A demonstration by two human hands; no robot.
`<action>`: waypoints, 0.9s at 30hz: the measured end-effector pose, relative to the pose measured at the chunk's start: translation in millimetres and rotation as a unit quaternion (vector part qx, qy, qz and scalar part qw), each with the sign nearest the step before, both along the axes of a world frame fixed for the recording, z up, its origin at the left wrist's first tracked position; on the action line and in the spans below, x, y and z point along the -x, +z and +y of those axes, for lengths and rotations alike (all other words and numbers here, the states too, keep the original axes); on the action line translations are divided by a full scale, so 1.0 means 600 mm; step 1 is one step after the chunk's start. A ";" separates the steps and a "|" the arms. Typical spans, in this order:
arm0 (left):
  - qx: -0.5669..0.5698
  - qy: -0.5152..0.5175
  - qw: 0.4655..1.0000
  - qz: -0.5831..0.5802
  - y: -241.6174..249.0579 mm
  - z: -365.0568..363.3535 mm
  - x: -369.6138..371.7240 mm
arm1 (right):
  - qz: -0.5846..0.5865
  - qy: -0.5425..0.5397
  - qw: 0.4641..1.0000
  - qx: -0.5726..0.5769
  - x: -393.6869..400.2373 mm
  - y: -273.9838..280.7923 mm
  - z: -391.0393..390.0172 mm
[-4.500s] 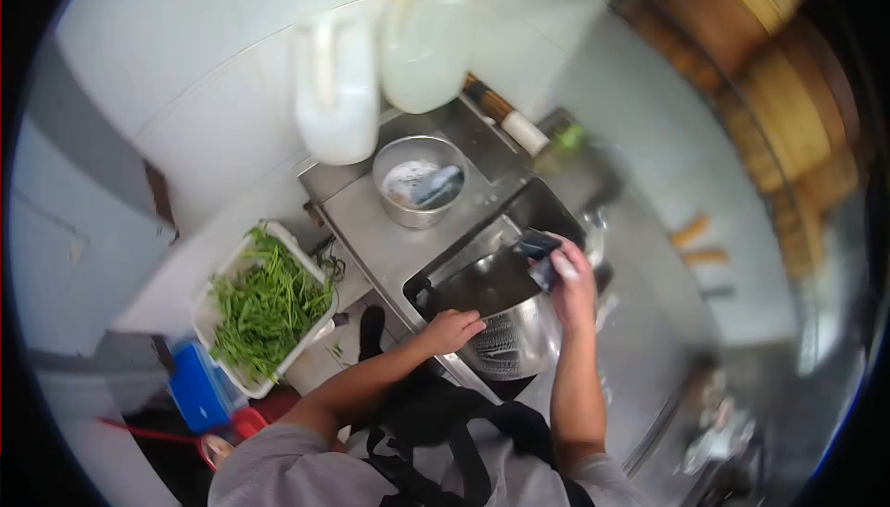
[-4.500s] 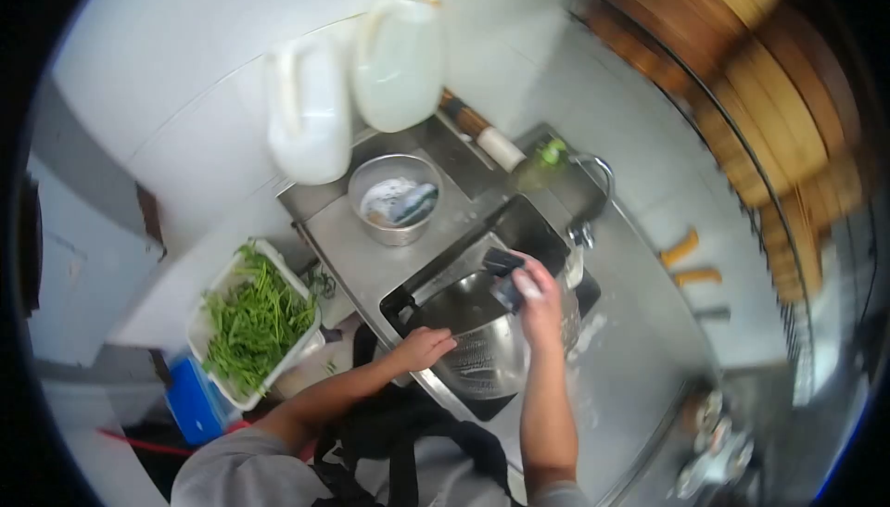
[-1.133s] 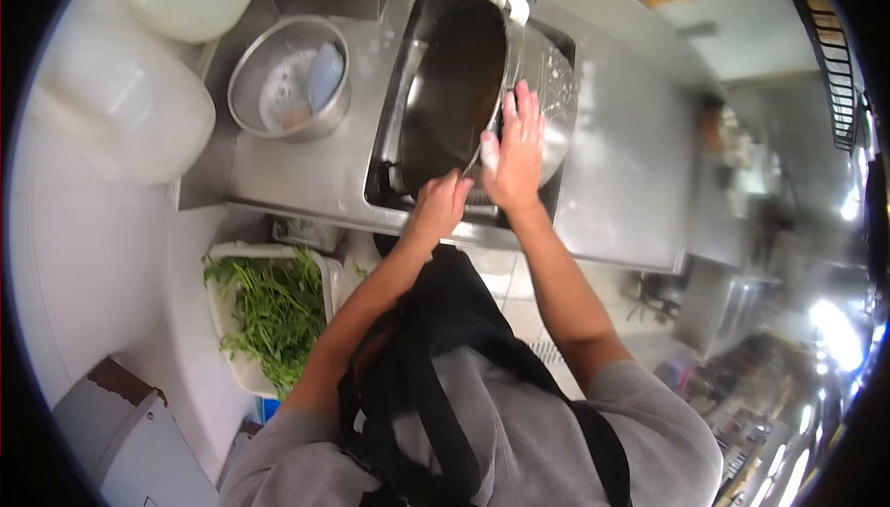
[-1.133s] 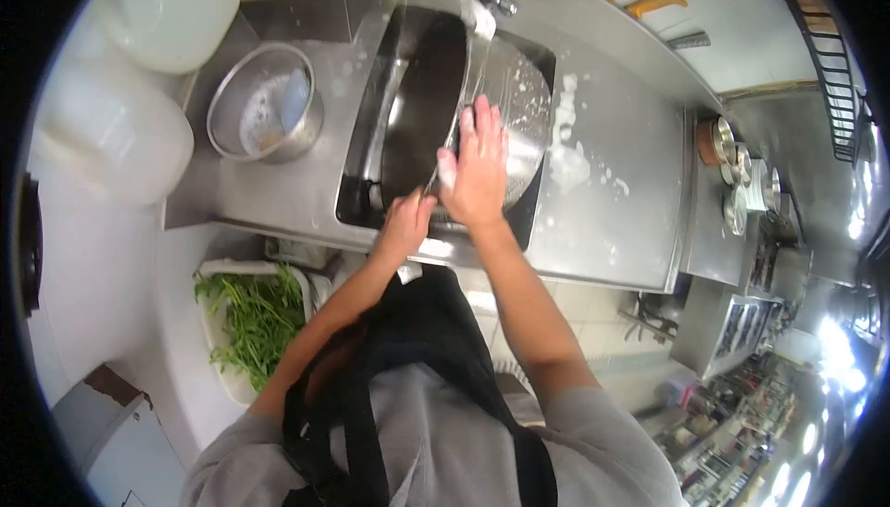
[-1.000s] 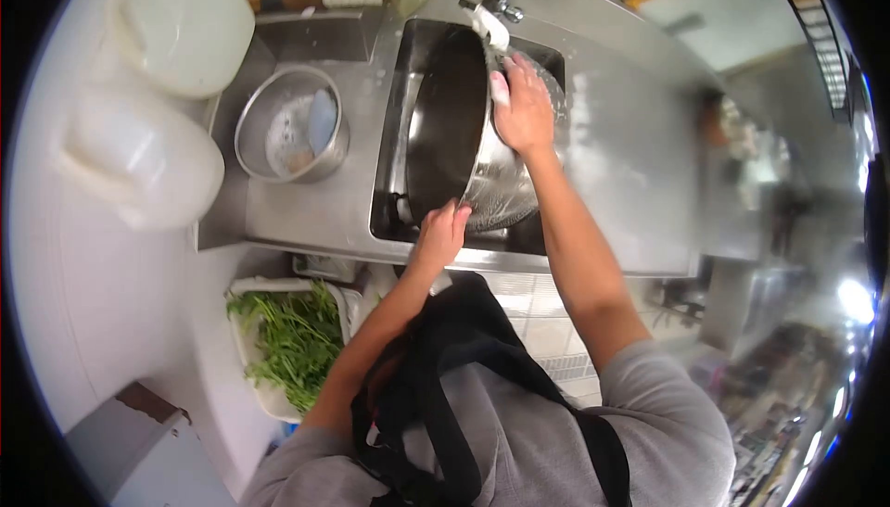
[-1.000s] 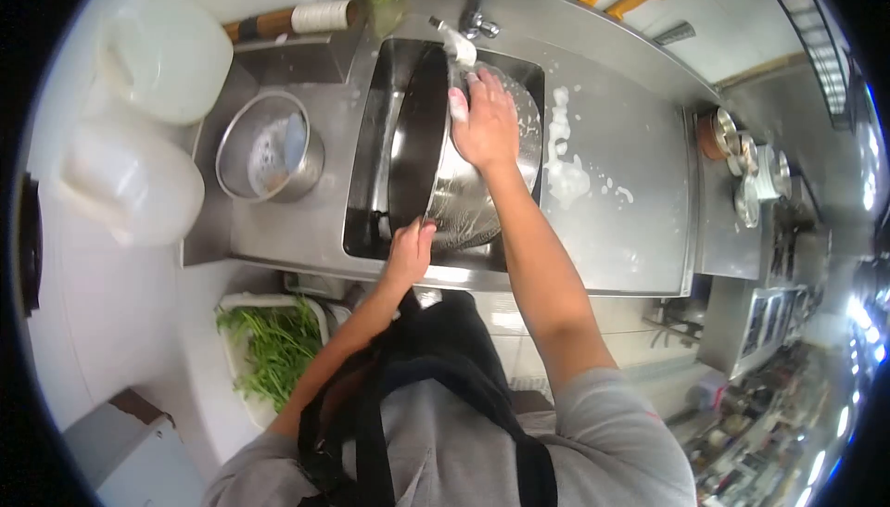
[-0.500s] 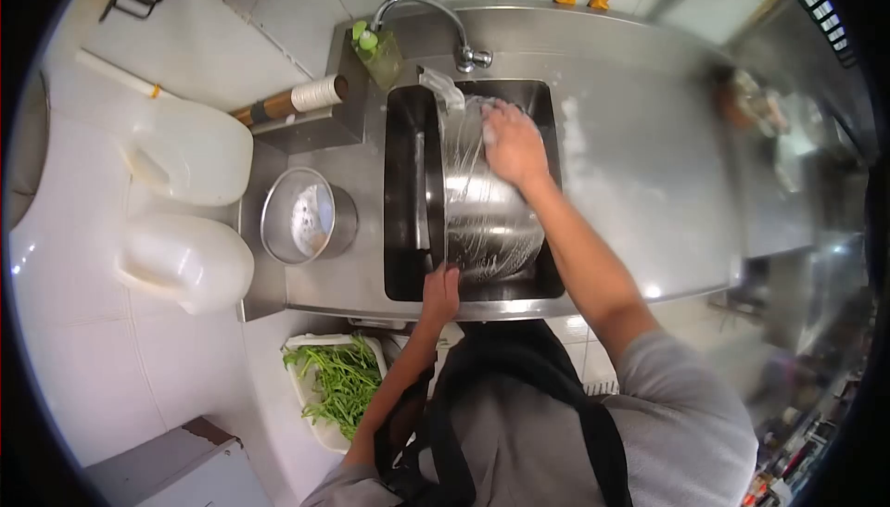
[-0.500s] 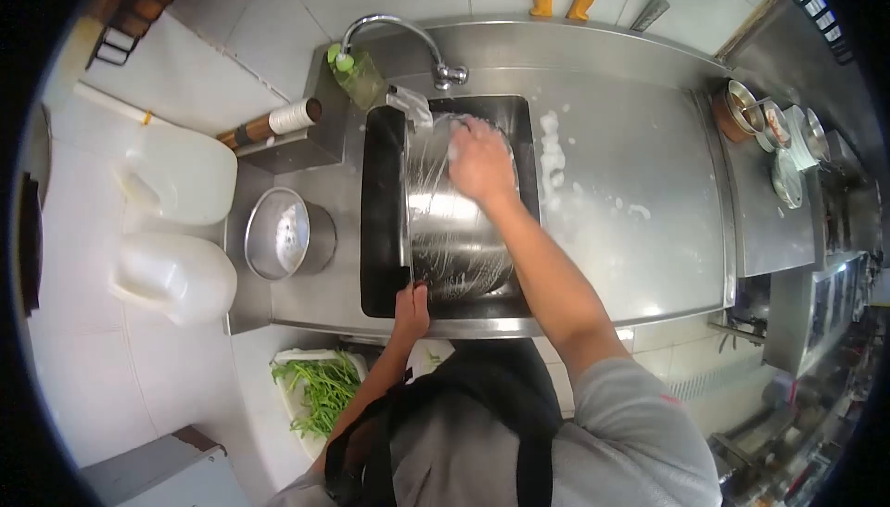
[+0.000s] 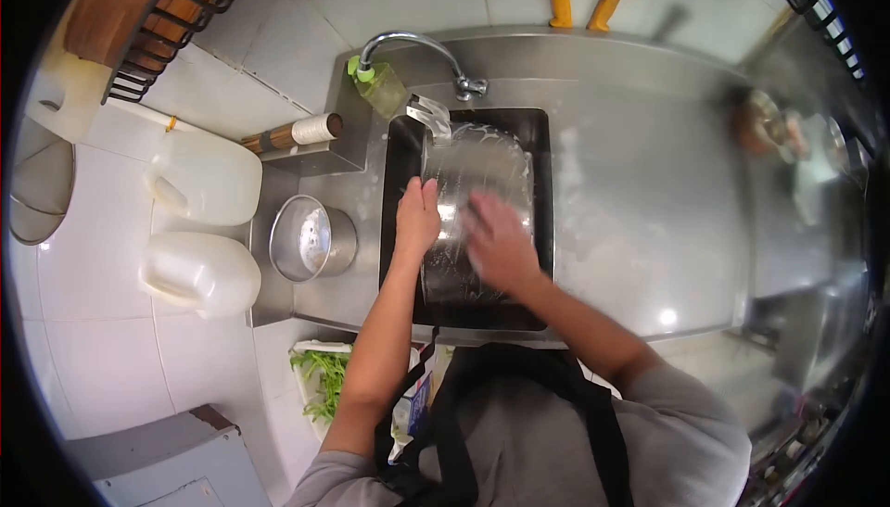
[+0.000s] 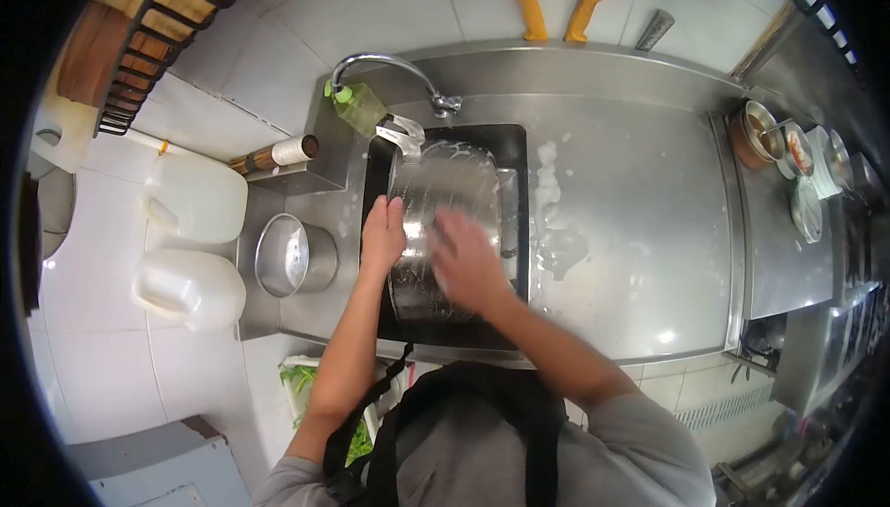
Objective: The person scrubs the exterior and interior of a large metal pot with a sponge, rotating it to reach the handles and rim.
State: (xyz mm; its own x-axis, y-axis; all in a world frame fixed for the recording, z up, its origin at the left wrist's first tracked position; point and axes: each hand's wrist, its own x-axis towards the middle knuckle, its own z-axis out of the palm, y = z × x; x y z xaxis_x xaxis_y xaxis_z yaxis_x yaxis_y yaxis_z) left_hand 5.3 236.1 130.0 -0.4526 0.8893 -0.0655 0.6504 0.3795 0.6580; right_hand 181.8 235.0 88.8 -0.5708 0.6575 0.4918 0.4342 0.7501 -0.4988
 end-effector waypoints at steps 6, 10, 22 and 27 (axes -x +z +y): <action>-0.022 -0.004 0.999 -0.031 -0.012 -0.069 -0.050 | -0.109 -0.046 0.969 0.217 0.043 -0.020 0.216; -0.091 -0.034 0.993 -0.071 -0.008 -0.098 -0.097 | 0.006 -0.092 0.994 0.065 -0.035 0.004 0.041; -0.057 -0.081 0.993 -0.059 -0.057 -0.172 -0.143 | -0.022 -0.045 0.950 0.309 -0.048 -0.048 0.263; -0.100 -0.072 0.991 -0.058 -0.053 -0.171 -0.149 | 0.022 -0.093 0.993 0.073 -0.111 -0.002 0.010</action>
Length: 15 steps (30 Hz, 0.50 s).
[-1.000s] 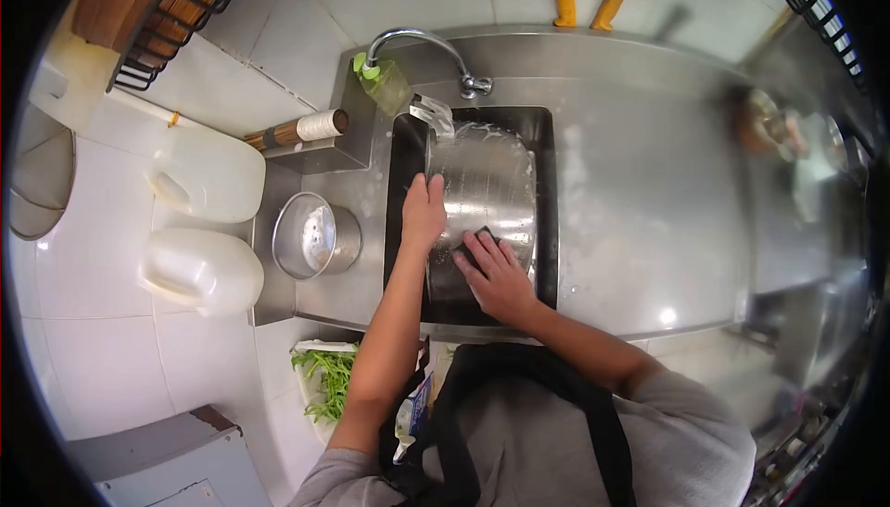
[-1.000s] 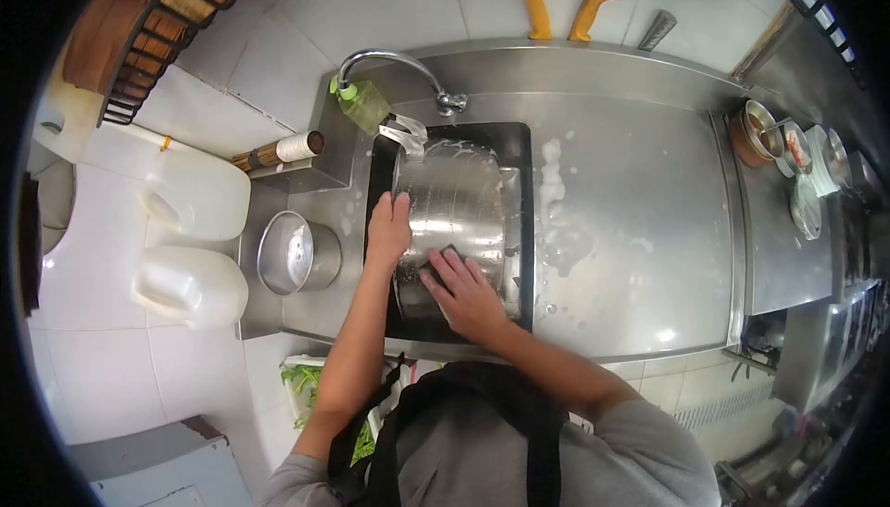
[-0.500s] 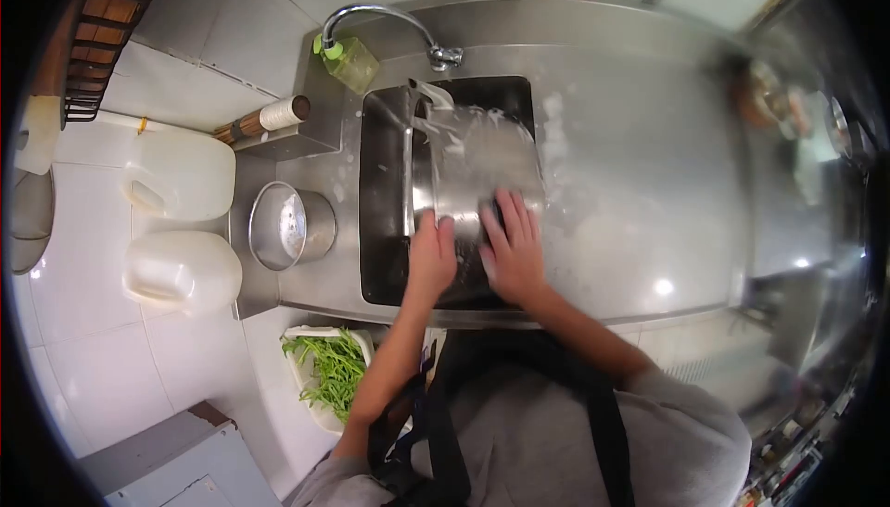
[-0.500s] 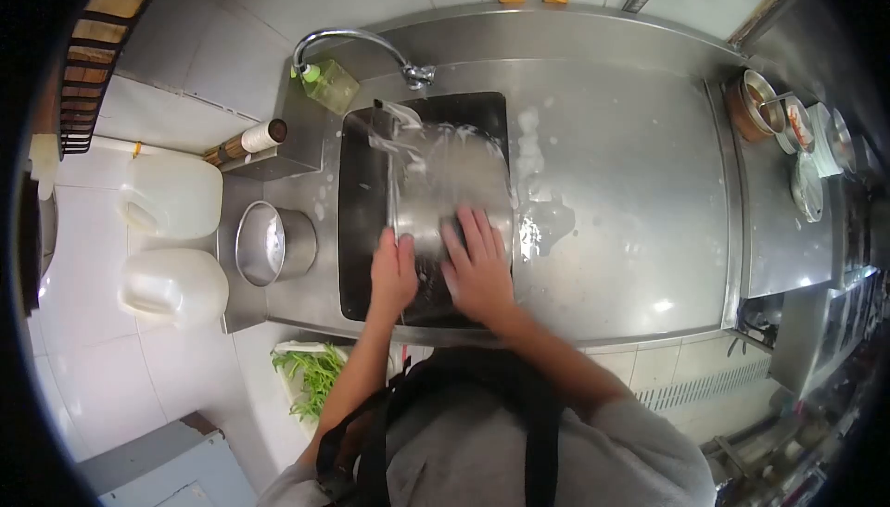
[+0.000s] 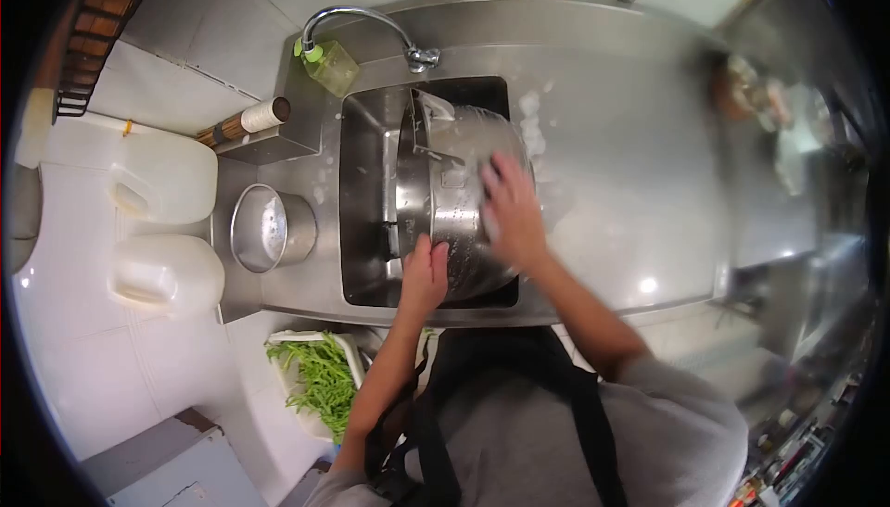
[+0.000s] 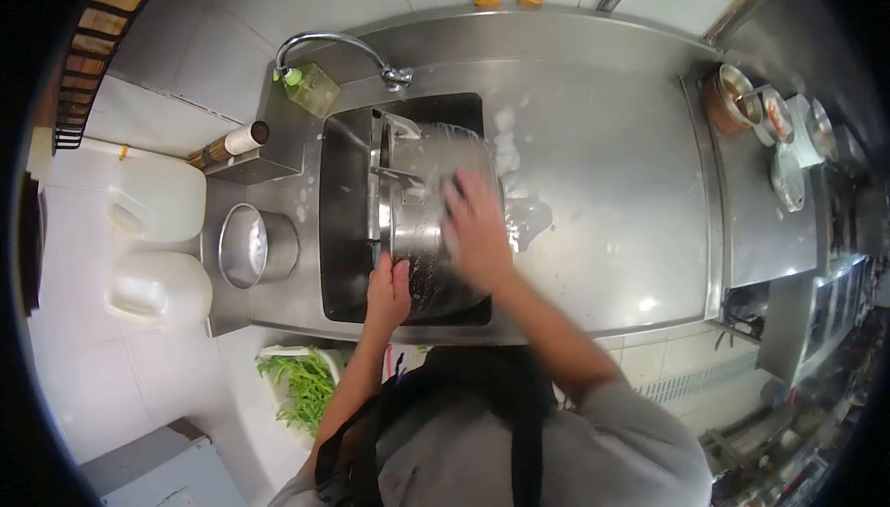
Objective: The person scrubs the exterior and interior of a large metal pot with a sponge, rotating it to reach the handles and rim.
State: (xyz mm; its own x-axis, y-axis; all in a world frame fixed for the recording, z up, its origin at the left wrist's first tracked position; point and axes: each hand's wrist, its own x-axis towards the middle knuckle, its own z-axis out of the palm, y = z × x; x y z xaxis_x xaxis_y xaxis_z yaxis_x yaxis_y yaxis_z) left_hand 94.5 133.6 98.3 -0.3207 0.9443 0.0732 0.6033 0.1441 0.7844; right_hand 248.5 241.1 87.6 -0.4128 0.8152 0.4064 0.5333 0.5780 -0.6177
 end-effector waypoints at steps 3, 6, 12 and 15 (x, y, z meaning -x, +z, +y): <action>0.036 -0.019 0.998 -0.053 -0.006 -0.004 0.009 | -0.006 0.013 1.000 -0.019 -0.011 0.003 0.015; 0.027 -0.014 0.999 -0.028 0.005 -0.004 0.005 | 0.028 0.039 0.996 0.073 0.021 -0.011 0.142; 0.001 -0.006 1.000 0.002 -0.007 -0.008 0.003 | -0.010 0.102 0.977 0.188 0.035 -0.041 0.234; 0.014 -0.001 1.000 -0.017 -0.012 -0.013 0.004 | -0.009 0.048 0.998 0.028 -0.007 -0.003 0.058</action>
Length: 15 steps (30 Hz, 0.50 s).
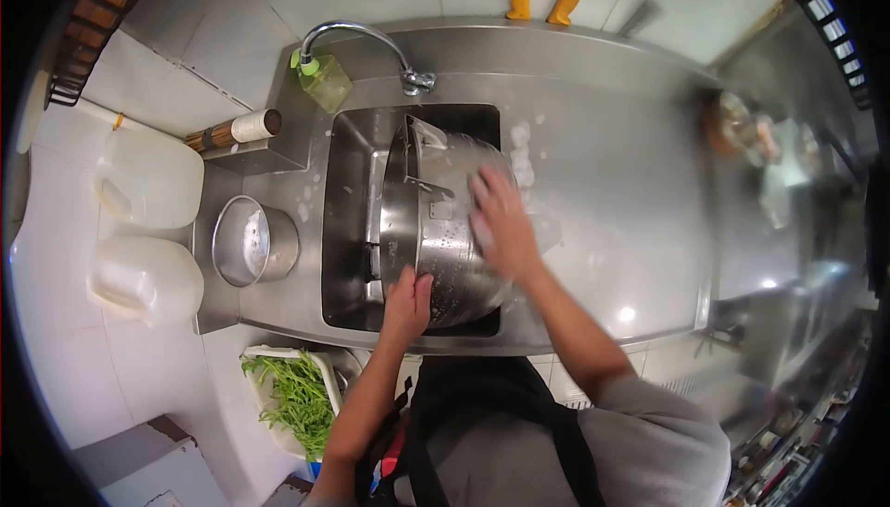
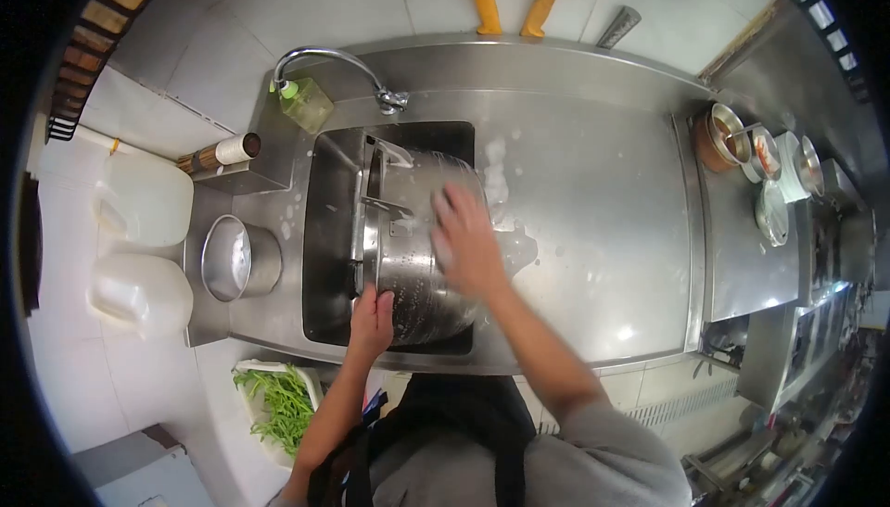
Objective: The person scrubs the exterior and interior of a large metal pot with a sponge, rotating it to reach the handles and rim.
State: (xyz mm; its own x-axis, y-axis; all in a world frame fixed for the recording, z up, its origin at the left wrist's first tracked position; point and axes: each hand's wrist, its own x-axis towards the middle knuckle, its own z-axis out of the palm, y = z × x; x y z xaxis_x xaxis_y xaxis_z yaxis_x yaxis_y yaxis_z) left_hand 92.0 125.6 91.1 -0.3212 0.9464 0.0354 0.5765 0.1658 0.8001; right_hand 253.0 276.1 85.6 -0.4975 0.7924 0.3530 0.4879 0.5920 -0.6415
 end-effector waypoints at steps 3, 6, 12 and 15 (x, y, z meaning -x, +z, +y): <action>-0.001 0.000 1.000 -0.008 0.012 0.010 0.000 | -0.024 0.001 1.000 -0.004 -0.007 0.017 -0.024; -0.002 -0.005 1.000 -0.021 0.016 0.005 -0.002 | -0.004 0.037 0.998 0.056 0.021 -0.009 0.073; -0.016 -0.010 1.000 0.001 0.008 0.006 0.000 | -0.013 0.032 0.992 0.125 0.061 -0.036 0.157; 0.011 -0.005 0.999 -0.036 0.009 0.005 -0.001 | 0.015 -0.055 0.998 0.003 0.021 0.020 -0.038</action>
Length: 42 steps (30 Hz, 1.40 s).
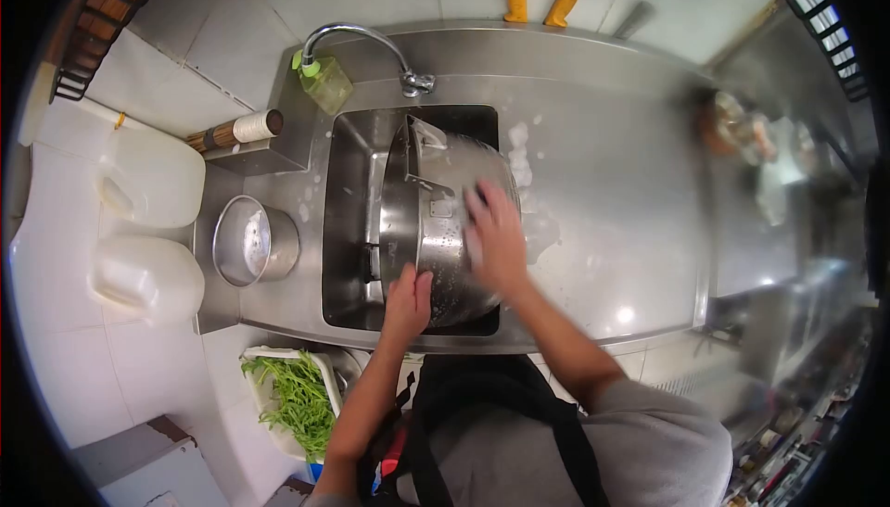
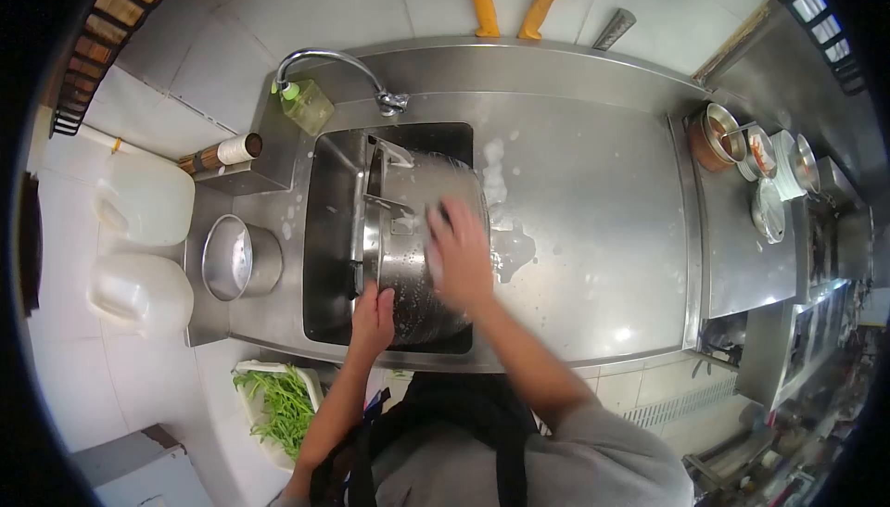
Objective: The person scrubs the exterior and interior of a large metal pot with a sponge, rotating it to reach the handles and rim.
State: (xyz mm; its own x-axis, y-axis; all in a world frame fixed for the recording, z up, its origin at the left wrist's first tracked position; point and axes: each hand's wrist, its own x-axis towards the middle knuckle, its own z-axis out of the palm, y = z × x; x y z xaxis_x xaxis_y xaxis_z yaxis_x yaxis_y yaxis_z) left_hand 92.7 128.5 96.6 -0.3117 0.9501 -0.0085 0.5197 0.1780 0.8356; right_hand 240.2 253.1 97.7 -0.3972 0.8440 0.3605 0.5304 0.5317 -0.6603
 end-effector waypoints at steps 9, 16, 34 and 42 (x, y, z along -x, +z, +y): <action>0.003 -0.032 0.999 0.024 0.028 0.040 0.005 | 0.016 0.044 0.991 0.124 0.013 -0.044 0.159; -0.025 -0.020 0.995 0.089 0.034 0.173 0.023 | 0.014 -0.021 1.000 -0.011 0.005 -0.033 0.022; -0.044 0.016 0.995 0.089 0.030 0.204 0.011 | -0.004 -0.058 0.997 0.045 0.023 -0.077 -0.114; -0.030 0.014 0.996 0.077 0.038 0.203 0.010 | 0.028 -0.054 0.998 0.023 0.034 -0.059 0.109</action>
